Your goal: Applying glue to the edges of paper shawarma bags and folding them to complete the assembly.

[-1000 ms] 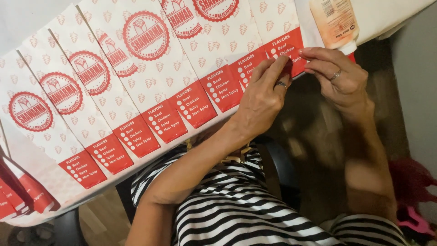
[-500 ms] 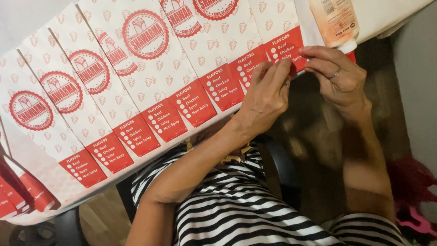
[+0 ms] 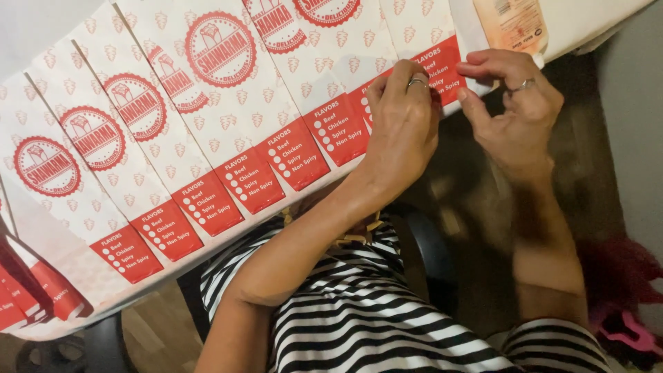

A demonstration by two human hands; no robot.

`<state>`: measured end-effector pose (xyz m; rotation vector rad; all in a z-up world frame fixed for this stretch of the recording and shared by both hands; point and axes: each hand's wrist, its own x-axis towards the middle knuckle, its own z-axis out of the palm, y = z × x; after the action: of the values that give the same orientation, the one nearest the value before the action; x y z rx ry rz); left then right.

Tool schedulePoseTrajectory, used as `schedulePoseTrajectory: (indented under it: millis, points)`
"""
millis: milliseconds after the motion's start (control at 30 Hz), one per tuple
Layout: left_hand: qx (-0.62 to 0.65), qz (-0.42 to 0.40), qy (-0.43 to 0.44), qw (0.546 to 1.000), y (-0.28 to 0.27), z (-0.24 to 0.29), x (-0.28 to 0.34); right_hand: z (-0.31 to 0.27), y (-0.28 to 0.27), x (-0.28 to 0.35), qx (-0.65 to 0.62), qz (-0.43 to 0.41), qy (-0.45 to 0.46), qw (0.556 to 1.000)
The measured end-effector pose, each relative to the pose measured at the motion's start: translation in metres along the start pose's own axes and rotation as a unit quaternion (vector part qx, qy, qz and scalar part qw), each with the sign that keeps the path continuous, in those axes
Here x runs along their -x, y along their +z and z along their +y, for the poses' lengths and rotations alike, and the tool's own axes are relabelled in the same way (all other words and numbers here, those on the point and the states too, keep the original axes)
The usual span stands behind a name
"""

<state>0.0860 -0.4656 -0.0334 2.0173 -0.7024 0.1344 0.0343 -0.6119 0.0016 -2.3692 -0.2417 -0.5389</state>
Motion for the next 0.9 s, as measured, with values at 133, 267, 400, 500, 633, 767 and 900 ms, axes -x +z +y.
schedulePoseTrajectory:
  millis: [133,267,400,500,633,767,900]
  points:
    - [0.009,-0.018,-0.023,1.000,-0.002,-0.002,-0.001,0.001,0.020,0.006,-0.065,0.054,0.040,0.996]
    - [0.015,-0.042,-0.016,0.999,-0.006,0.002,0.000,0.004,0.022,0.009,-0.107,0.092,0.083,0.986]
    - [0.024,-0.067,-0.060,0.996,-0.001,0.002,-0.001,0.003,0.021,0.007,-0.069,0.101,0.059,0.991]
    - [-0.055,-0.021,-0.040,0.997,0.013,-0.002,-0.004,0.000,0.022,0.007,-0.052,0.091,0.043,0.994]
    - [-0.118,-0.001,0.010,0.993,0.011,-0.002,-0.005,-0.002,0.020,0.008,-0.035,0.084,0.034,0.995]
    - [-0.086,-0.023,-0.012,0.996,0.015,-0.004,0.000,-0.007,0.022,0.008,-0.017,0.060,0.072,0.995]
    - [-0.058,-0.014,-0.003,0.998,0.011,-0.002,0.002,0.001,0.027,0.011,-0.021,0.074,0.059,0.995]
